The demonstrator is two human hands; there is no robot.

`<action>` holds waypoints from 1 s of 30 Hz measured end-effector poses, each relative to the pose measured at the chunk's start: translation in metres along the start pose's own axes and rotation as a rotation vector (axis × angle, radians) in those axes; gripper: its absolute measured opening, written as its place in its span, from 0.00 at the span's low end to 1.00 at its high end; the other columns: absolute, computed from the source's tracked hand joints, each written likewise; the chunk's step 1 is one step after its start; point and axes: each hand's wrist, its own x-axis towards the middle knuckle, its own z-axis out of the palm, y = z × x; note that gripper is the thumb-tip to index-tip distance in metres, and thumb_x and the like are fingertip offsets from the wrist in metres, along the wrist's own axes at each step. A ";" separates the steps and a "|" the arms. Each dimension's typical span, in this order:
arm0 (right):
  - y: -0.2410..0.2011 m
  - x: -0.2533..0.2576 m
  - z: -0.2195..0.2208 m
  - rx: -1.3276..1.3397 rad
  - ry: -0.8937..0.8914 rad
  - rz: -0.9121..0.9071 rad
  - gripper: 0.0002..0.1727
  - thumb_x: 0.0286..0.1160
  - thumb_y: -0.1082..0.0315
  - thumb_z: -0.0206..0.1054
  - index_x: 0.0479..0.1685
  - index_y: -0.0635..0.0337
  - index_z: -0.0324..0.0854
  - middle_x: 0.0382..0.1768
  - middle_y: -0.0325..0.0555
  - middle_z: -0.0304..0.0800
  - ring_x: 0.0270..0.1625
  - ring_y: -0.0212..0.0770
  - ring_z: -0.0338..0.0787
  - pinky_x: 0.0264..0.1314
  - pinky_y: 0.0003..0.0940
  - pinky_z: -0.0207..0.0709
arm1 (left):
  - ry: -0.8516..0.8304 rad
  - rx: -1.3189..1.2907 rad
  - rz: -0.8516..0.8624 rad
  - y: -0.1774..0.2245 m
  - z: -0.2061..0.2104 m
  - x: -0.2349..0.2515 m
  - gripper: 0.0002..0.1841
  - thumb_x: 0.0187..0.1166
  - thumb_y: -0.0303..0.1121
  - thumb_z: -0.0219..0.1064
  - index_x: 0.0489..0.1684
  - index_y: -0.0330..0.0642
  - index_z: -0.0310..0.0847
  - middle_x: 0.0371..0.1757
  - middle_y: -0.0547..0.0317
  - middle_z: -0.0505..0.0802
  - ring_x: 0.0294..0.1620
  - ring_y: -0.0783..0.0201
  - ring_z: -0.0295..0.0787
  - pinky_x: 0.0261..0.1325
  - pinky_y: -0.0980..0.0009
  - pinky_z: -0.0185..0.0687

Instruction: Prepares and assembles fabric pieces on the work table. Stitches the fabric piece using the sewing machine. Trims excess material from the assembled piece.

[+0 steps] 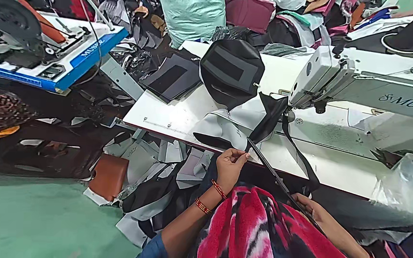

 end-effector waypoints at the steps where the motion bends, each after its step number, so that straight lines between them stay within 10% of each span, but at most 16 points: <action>1: 0.000 0.000 0.000 -0.002 0.005 0.000 0.34 0.62 0.30 0.72 0.51 0.52 0.82 0.29 0.20 0.84 0.30 0.14 0.80 0.34 0.13 0.75 | 0.007 -0.020 -0.002 0.000 0.001 -0.001 0.07 0.68 0.17 0.75 0.39 0.28 0.85 0.35 0.56 0.95 0.34 0.69 0.94 0.46 0.73 0.93; 9: 0.001 -0.001 -0.001 -0.004 -0.002 0.016 0.37 0.60 0.26 0.71 0.50 0.50 0.81 0.29 0.22 0.84 0.30 0.15 0.80 0.34 0.15 0.75 | 0.026 -0.160 -0.033 0.006 0.000 -0.014 0.23 0.70 0.10 0.67 0.60 0.31 0.61 0.40 0.54 0.95 0.39 0.62 0.98 0.49 0.65 0.96; 30: 0.006 0.001 -0.006 -0.032 -0.059 0.031 0.37 0.59 0.29 0.72 0.54 0.53 0.81 0.31 0.22 0.83 0.31 0.14 0.79 0.36 0.15 0.74 | 0.007 -0.033 0.075 0.001 -0.004 -0.014 0.24 0.68 0.12 0.67 0.62 0.28 0.63 0.41 0.55 0.96 0.40 0.64 0.97 0.49 0.66 0.95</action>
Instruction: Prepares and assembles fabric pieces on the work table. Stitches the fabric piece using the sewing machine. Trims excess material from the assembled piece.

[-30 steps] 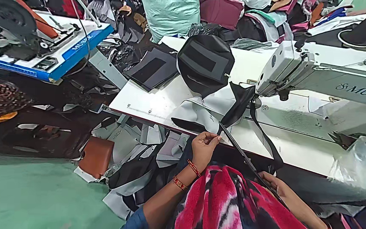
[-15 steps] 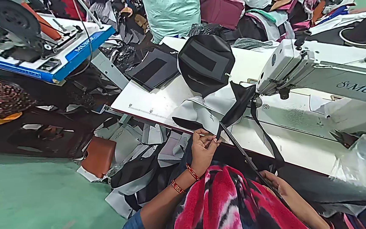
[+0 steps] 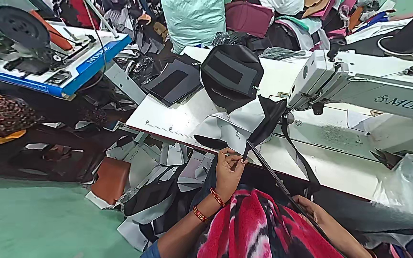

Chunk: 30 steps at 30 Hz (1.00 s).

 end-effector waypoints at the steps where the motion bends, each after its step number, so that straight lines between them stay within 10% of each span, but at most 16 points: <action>1: 0.000 0.000 -0.001 0.003 -0.016 0.001 0.39 0.59 0.28 0.72 0.55 0.53 0.80 0.33 0.22 0.84 0.32 0.14 0.80 0.37 0.14 0.75 | -0.001 0.003 0.006 0.000 0.000 0.000 0.24 0.68 0.13 0.67 0.63 0.27 0.63 0.41 0.55 0.96 0.40 0.65 0.97 0.49 0.66 0.95; 22: 0.006 -0.036 -0.024 -0.061 -0.182 -0.027 0.40 0.65 0.37 0.71 0.66 0.62 0.77 0.42 0.35 0.87 0.40 0.21 0.83 0.44 0.23 0.78 | 0.002 -0.052 0.030 0.008 -0.003 0.005 0.27 0.70 0.12 0.66 0.67 0.28 0.59 0.36 0.60 0.94 0.35 0.66 0.96 0.45 0.67 0.95; 30: -0.005 -0.016 -0.033 -0.146 -0.167 -0.120 0.48 0.57 0.24 0.70 0.62 0.60 0.80 0.39 0.31 0.87 0.39 0.18 0.82 0.43 0.20 0.77 | -0.009 -0.060 -0.012 0.018 -0.009 0.004 0.25 0.70 0.12 0.65 0.65 0.31 0.60 0.36 0.59 0.93 0.34 0.65 0.96 0.43 0.67 0.95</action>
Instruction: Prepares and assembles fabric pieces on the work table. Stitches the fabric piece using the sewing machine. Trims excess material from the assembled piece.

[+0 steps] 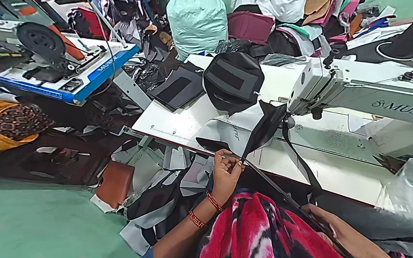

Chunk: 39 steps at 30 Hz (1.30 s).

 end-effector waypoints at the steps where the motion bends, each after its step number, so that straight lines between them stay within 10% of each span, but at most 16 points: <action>1: -0.003 0.003 -0.002 -0.008 0.002 -0.007 0.50 0.55 0.21 0.69 0.62 0.60 0.81 0.38 0.31 0.87 0.37 0.17 0.82 0.41 0.19 0.77 | -0.004 -0.001 0.004 0.002 -0.001 0.000 0.25 0.70 0.12 0.65 0.64 0.31 0.60 0.36 0.60 0.93 0.33 0.66 0.95 0.43 0.67 0.95; 26: -0.019 0.016 -0.011 -0.072 -0.007 0.002 0.42 0.58 0.26 0.73 0.52 0.59 0.84 0.31 0.27 0.86 0.31 0.16 0.81 0.35 0.17 0.75 | -0.049 0.100 0.084 0.001 -0.022 -0.005 0.26 0.67 0.15 0.64 0.64 0.30 0.60 0.37 0.63 0.92 0.36 0.70 0.94 0.45 0.68 0.93; 29: -0.019 0.006 -0.014 -0.047 -0.018 0.031 0.44 0.61 0.28 0.72 0.56 0.64 0.81 0.32 0.32 0.86 0.33 0.20 0.83 0.38 0.22 0.78 | -0.072 0.450 0.366 -0.008 -0.033 0.002 0.27 0.61 0.24 0.64 0.63 0.25 0.69 0.49 0.52 0.89 0.52 0.65 0.87 0.52 0.69 0.84; 32: -0.015 -0.005 -0.015 -0.043 0.022 0.033 0.47 0.60 0.25 0.70 0.55 0.66 0.81 0.31 0.33 0.84 0.31 0.22 0.79 0.36 0.24 0.75 | 0.036 0.721 0.619 -0.006 -0.032 0.016 0.24 0.67 0.38 0.69 0.64 0.42 0.75 0.62 0.48 0.87 0.72 0.55 0.77 0.78 0.58 0.68; 39: 0.007 -0.031 -0.012 0.054 0.181 0.031 0.50 0.60 0.25 0.71 0.56 0.71 0.80 0.36 0.37 0.86 0.35 0.21 0.81 0.40 0.22 0.77 | 0.252 0.981 0.947 -0.001 0.011 0.057 0.24 0.74 0.62 0.70 0.57 0.58 0.75 0.57 0.59 0.81 0.64 0.56 0.74 0.72 0.58 0.59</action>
